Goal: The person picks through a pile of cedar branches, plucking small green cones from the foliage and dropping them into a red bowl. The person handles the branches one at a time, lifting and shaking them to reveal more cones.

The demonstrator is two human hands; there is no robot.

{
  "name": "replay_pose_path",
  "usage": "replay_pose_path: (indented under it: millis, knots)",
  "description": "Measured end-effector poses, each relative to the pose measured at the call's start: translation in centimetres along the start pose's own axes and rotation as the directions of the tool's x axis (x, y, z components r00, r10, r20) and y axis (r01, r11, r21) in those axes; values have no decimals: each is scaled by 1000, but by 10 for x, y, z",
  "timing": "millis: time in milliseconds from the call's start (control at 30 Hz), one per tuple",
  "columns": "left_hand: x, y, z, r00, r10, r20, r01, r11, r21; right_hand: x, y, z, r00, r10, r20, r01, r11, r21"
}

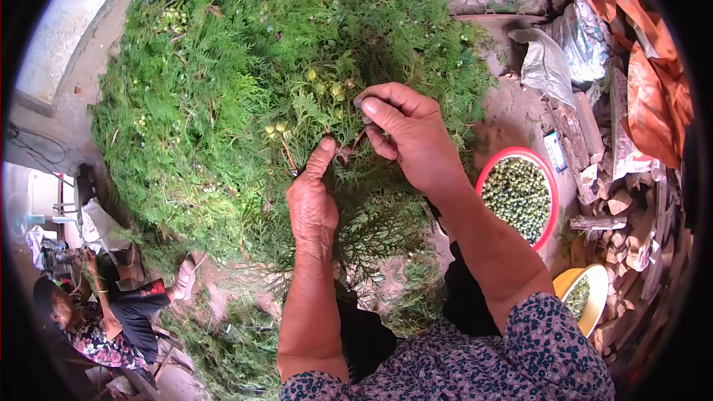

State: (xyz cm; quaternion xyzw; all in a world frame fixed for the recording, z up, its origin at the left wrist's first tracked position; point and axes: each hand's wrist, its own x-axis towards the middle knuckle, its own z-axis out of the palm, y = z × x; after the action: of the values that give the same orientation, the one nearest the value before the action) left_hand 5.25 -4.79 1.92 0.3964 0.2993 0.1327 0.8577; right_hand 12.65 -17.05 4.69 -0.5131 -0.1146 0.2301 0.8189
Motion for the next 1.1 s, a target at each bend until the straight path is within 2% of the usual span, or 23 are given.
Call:
replay_pose_path:
  millis: [33, 100, 200, 267, 333, 367, 500, 567, 633, 667, 733, 767, 833, 867, 900, 933, 967, 1000, 1033, 1100]
  knots:
    - [-1, -1, 1, 1000, 11, -21, -11, 1000, 7, 0, 1, 2, 1000, -3, -2, 3, 1000, 0]
    - [-1, -1, 2, 999, 24, -40, -23, 1000, 15, -1, 5, 7, 993, -114, -44, 106, 983, -153]
    - [-1, -2, 2, 998, 61, -8, -60, 998, 15, 2, 8, 7, 994, -96, -48, 86, 980, -177]
    - [-2, -3, 3, 994, 106, -39, -103, 991, 86, 2, 8, 7, 994, -79, -69, 65, 980, -187]
    - [-4, -1, 2, 996, 65, -60, -58, 992, 111, 2, 10, 5, 992, -122, 4, 118, 950, -288]
    - [-6, 1, 3, 996, 24, -83, -12, 991, 134, 3, 11, 3, 992, -123, 5, 119, 950, -289]
    - [-8, 6, 6, 993, -2, -119, 18, 990, 140, 4, 12, 1, 992, -111, 57, 124, 920, -371]
    - [-6, 6, 4, 999, 27, -44, -22, 992, 122, 3, 13, 2, 993, -96, 64, 114, 913, -391]
    - [-8, 9, 9, 997, 56, -53, -50, 992, 116, 4, 17, 2, 947, -298, 117, 312, 775, -550]
    - [-9, 10, 11, 995, 83, -61, -76, 991, 112, 5, 20, 2, 947, -298, 117, 312, 775, -550]
    - [-8, 10, 10, 992, 118, -51, -111, 987, 116, 7, 24, 1, 843, -487, 229, 510, 588, -628]
    - [-8, 9, 10, 987, 153, -40, -147, 982, 118, 6, 23, 1, 843, -487, 229, 510, 588, -628]
    - [-3, 6, 3, 986, 163, -23, -158, 977, 142, 2, 20, 3, 943, -290, 164, 333, 789, -517]
    - [-1, 6, 0, 985, 172, -7, -169, 972, 165, 2, 16, 2, 943, -290, 165, 333, 789, -516]
    - [-2, 7, 0, 985, 173, -8, -169, 972, 165, 1, 11, 0, 986, -84, 141, 125, 944, -307]
    - [-2, 8, 0, 990, 134, -35, -128, 981, 147, 0, 6, -1, 978, 126, 168, -114, 990, -79]
    - [-2, 9, 0, 993, 95, -63, -87, 988, 127, 0, 4, 0, 977, 127, 170, -115, 990, -80]
    - [-1, 8, 0, 993, 96, -63, -88, 988, 128, 0, 1, 2, 978, 128, 166, -130, 991, 0]
    - [0, 7, 0, 990, 125, -64, -116, 985, 129, 0, 0, 2, 978, 130, 161, -144, 986, 80]
    - [2, 5, -1, 986, 154, -65, -144, 981, 130, -1, 2, 4, 978, 119, 174, -140, 983, 118]
